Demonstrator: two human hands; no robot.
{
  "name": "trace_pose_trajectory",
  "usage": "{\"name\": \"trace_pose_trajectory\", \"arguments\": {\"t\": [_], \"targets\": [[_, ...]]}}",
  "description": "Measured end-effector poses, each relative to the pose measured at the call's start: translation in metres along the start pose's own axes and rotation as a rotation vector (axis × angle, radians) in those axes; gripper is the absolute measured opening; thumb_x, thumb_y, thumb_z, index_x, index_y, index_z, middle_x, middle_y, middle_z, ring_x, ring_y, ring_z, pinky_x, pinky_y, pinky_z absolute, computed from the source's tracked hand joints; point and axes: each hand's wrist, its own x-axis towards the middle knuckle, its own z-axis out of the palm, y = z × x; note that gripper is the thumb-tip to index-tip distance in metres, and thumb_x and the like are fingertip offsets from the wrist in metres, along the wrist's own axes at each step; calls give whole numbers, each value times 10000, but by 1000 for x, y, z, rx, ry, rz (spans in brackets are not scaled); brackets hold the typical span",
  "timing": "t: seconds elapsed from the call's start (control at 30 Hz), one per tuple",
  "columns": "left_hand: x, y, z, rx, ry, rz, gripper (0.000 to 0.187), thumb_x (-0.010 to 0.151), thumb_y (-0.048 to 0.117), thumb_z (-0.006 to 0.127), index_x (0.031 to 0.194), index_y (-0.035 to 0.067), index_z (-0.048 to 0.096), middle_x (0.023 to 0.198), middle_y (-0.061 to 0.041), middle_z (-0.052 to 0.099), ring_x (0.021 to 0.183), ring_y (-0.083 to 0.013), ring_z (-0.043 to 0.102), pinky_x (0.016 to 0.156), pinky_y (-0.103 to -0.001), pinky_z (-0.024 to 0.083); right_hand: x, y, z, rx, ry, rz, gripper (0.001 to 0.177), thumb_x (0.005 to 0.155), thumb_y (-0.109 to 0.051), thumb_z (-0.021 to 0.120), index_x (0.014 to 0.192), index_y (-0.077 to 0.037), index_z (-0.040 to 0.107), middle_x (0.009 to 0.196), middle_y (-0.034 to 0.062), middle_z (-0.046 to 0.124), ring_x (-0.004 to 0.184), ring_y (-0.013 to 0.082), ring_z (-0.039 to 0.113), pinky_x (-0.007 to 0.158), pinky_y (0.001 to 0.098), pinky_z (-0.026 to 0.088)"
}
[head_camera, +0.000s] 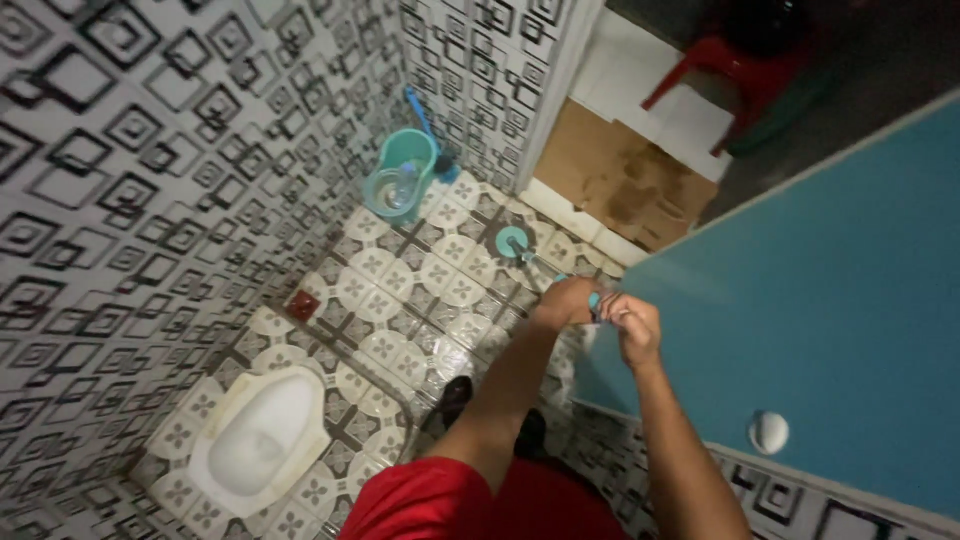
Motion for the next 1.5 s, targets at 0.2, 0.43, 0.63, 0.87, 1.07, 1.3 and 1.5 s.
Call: {"name": "trace_pose_trajectory", "arguments": {"t": [0.2, 0.43, 0.63, 0.87, 1.07, 1.3, 1.5], "targets": [[-25, -37, -38, 69, -9, -181, 485, 682, 214, 774, 1166, 215, 739, 1138, -134, 737, 1065, -361, 693, 885, -474, 564, 38, 24, 30, 44, -213, 29, 207, 837, -159, 474, 741, 19, 519, 797, 170, 598, 828, 290, 560, 878, 419, 455], [-92, -76, -76, 109, 41, -401, 358, 753, 287, 794, 1082, 153, 753, 1127, -145, 736, 1070, -361, 695, 910, -457, 552, 48, 60, 94, 54, -403, 72, 231, 810, -185, 445, 754, 6, 562, 795, 140, 631, 845, 264, 610, 854, 392, 483], [-116, -141, -34, 131, 346, -238, 494, 641, 187, 786, 1126, 139, 704, 1099, -159, 722, 1060, -383, 681, 887, -452, 561, 33, 57, 123, 53, -538, 73, 144, 826, -39, 463, 739, 36, 548, 811, 136, 630, 800, 238, 584, 801, 360, 483], [-105, -95, -27, -60, 498, -128, 439, 662, 244, 874, 1038, 108, 691, 1058, -140, 691, 1042, -381, 663, 862, -447, 543, 35, 25, 99, -98, -521, 45, 137, 856, 63, 471, 741, 30, 537, 793, 114, 620, 800, 214, 604, 779, 341, 501], [-75, -110, -13, -9, 536, -77, 392, 700, 117, 770, 1081, 98, 679, 1049, -168, 665, 1037, -404, 636, 860, -460, 529, 46, 8, 93, -244, -479, -11, 130, 870, 34, 478, 764, 31, 553, 813, 103, 630, 798, 184, 607, 761, 319, 499], [-55, -116, -76, -114, 600, -175, 386, 736, 142, 776, 1106, 112, 667, 1116, -181, 701, 1074, -416, 642, 878, -462, 524, 114, 14, 122, -277, -372, 436, 206, 999, -118, 543, 862, -6, 648, 768, 84, 606, 586, 209, 462, 530, 374, 353], [-69, -95, -168, -265, 643, -374, 394, 833, 276, 765, 1195, 146, 683, 1027, -172, 721, 961, -374, 690, 810, -437, 536, 185, 11, 194, -103, -541, 29, 163, 943, -147, 621, 862, -9, 656, 812, 16, 674, 774, 81, 599, 718, 252, 483]]}}
